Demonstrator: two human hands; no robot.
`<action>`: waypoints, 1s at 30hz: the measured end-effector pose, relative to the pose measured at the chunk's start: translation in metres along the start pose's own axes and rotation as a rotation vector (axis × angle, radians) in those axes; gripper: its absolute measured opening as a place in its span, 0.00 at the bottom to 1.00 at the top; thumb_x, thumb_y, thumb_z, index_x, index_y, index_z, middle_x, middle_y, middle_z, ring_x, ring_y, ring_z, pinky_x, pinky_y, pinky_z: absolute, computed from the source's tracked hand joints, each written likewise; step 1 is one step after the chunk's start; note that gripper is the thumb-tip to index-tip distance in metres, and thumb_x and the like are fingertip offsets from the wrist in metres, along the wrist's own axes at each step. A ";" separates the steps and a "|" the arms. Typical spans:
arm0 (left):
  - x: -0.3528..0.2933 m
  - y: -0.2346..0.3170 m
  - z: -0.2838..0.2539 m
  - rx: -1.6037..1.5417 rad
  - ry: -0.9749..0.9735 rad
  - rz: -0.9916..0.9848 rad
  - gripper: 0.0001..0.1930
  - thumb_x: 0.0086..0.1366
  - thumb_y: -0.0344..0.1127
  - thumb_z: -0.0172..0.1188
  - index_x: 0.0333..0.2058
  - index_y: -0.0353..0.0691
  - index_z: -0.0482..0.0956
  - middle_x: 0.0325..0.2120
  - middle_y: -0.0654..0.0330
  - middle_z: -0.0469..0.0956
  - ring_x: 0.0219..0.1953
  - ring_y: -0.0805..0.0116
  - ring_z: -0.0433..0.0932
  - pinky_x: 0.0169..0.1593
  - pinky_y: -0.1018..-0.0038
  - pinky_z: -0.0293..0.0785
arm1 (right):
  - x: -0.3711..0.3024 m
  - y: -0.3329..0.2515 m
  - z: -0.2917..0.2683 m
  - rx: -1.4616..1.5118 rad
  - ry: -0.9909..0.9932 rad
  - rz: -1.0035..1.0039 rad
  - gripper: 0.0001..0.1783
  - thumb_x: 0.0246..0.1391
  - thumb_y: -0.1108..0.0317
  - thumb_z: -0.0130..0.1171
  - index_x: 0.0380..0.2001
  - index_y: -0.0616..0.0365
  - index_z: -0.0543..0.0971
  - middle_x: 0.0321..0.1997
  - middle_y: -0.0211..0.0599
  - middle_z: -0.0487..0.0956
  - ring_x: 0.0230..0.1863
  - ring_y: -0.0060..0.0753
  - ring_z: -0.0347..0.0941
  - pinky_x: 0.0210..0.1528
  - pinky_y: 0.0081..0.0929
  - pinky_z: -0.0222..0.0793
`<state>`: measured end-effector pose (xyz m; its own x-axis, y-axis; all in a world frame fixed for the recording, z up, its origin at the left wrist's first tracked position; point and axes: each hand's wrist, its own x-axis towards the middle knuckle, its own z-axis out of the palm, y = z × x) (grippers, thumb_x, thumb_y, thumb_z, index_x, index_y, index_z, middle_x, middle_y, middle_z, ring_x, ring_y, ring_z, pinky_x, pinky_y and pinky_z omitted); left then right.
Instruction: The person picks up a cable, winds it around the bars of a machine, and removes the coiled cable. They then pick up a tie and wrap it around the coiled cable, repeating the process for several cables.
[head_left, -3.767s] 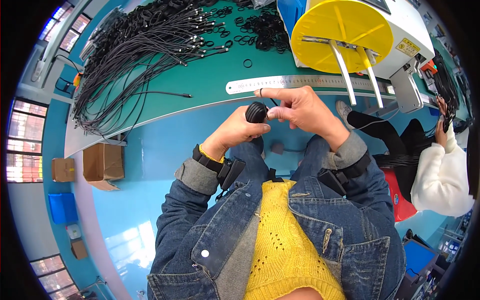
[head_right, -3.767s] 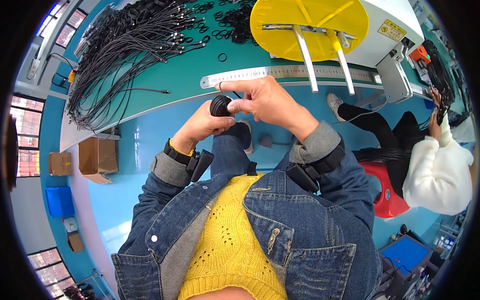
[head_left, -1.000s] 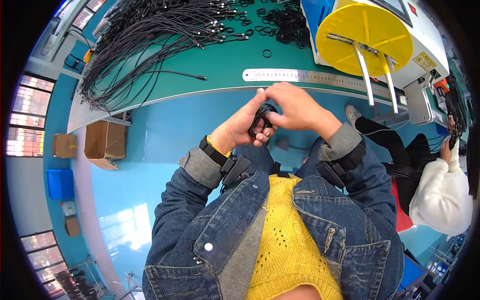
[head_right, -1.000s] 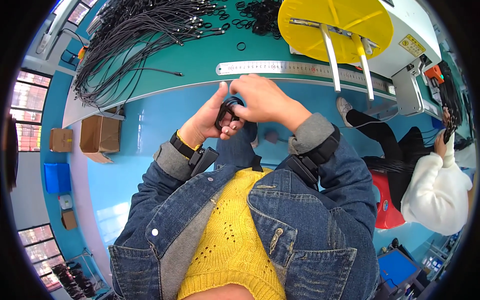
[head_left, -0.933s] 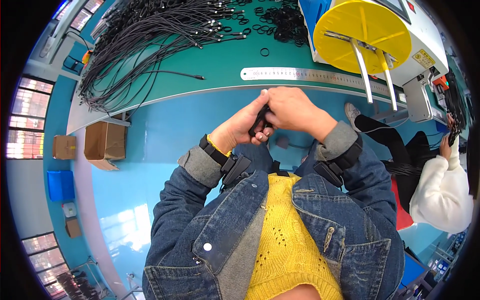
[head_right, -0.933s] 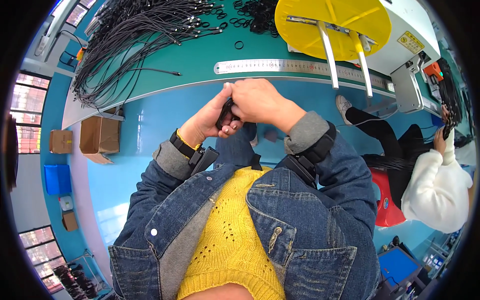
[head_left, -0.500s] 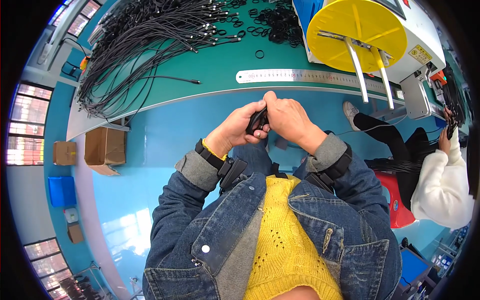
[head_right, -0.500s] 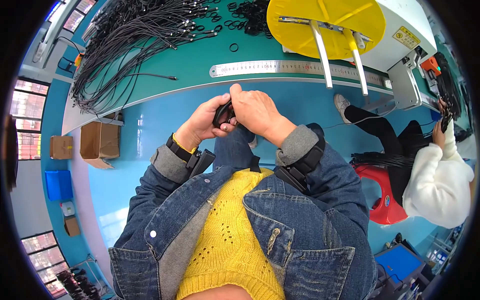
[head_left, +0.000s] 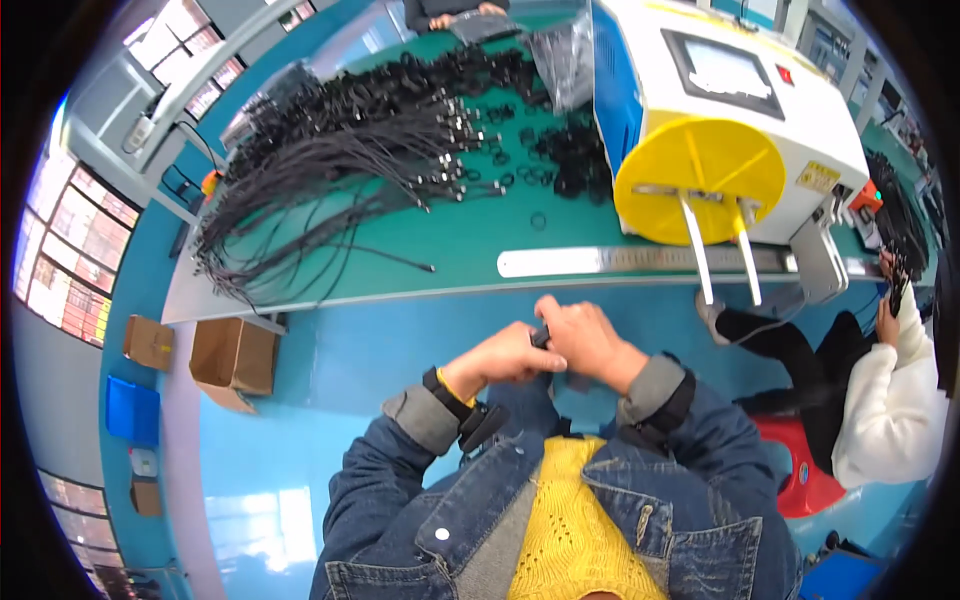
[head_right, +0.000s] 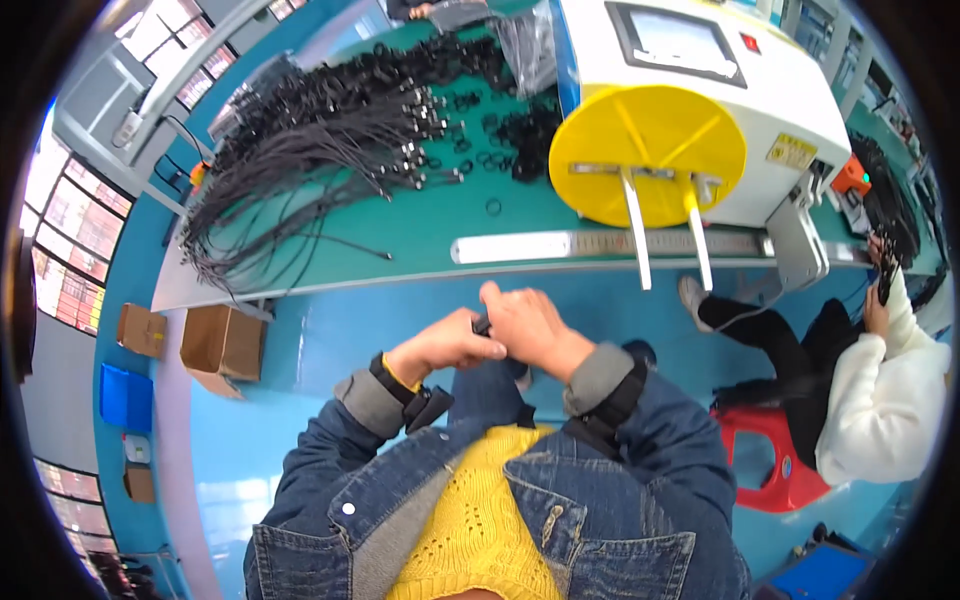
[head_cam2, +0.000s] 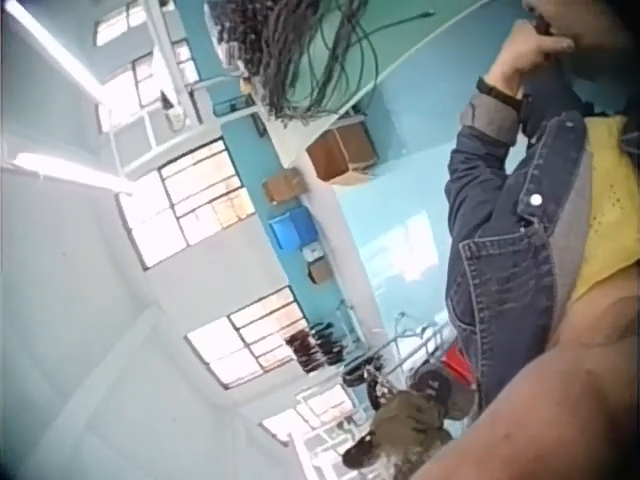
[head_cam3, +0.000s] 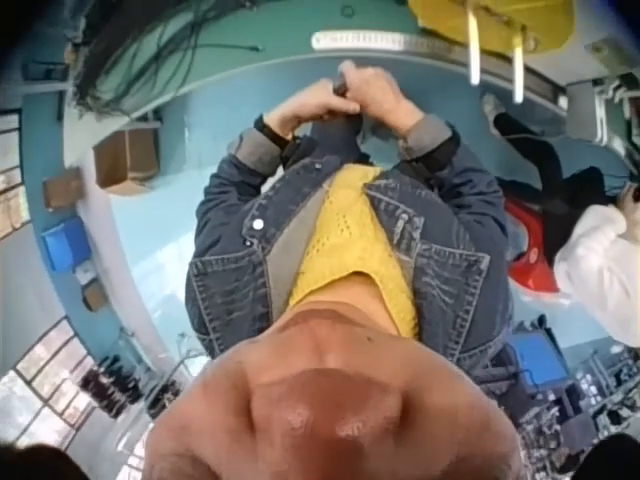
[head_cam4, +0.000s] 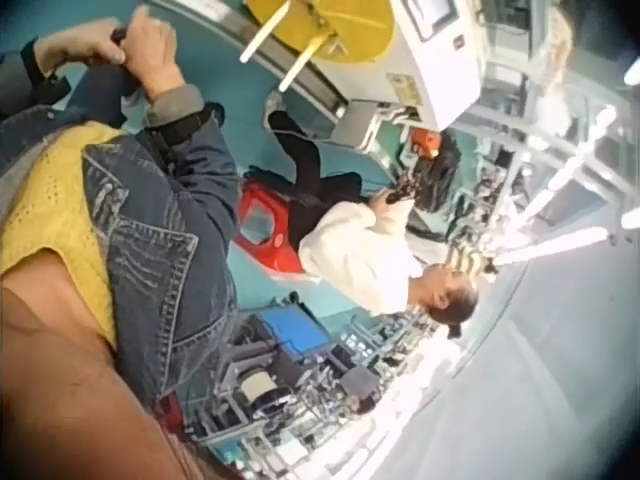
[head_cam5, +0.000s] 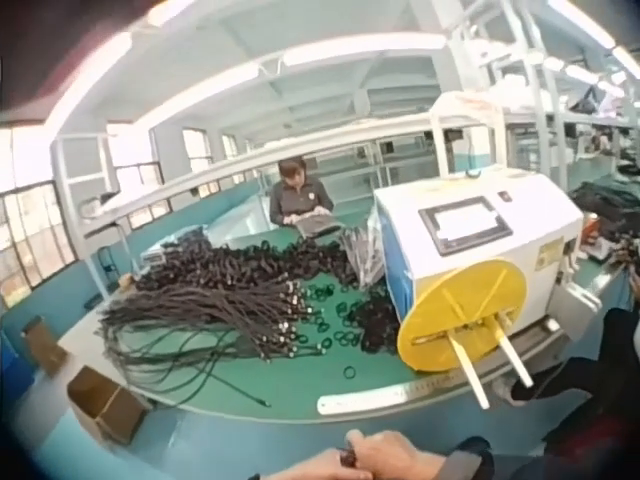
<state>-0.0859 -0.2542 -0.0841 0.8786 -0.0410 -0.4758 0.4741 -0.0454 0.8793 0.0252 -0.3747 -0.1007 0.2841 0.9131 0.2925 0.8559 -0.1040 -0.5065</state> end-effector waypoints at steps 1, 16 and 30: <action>-0.003 0.002 0.003 0.019 0.010 0.024 0.12 0.50 0.42 0.64 0.24 0.42 0.73 0.12 0.68 0.65 0.12 0.80 0.61 0.15 0.82 0.54 | -0.004 0.001 0.004 0.095 0.061 -0.001 0.13 0.42 0.65 0.53 0.30 0.60 0.68 0.18 0.49 0.75 0.24 0.54 0.73 0.27 0.45 0.68; -0.003 -0.012 0.001 -0.444 -0.173 0.018 0.13 0.57 0.42 0.57 0.21 0.41 0.69 0.14 0.68 0.64 0.15 0.80 0.63 0.16 0.82 0.57 | 0.013 -0.017 -0.016 -0.166 -0.180 -0.079 0.07 0.43 0.68 0.52 0.24 0.61 0.70 0.18 0.48 0.75 0.24 0.51 0.74 0.25 0.42 0.68; -0.011 -0.047 -0.006 -0.526 0.139 -0.003 0.13 0.57 0.37 0.59 0.17 0.42 0.66 0.12 0.68 0.63 0.13 0.79 0.61 0.16 0.82 0.56 | 0.002 -0.019 -0.031 0.201 -0.187 -0.064 0.25 0.42 0.70 0.59 0.46 0.58 0.66 0.19 0.40 0.73 0.23 0.42 0.72 0.25 0.34 0.65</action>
<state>-0.1179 -0.2459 -0.1199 0.8595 0.0919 -0.5028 0.4107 0.4615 0.7863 0.0233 -0.3835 -0.0656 0.1312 0.9742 0.1836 0.7615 0.0195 -0.6478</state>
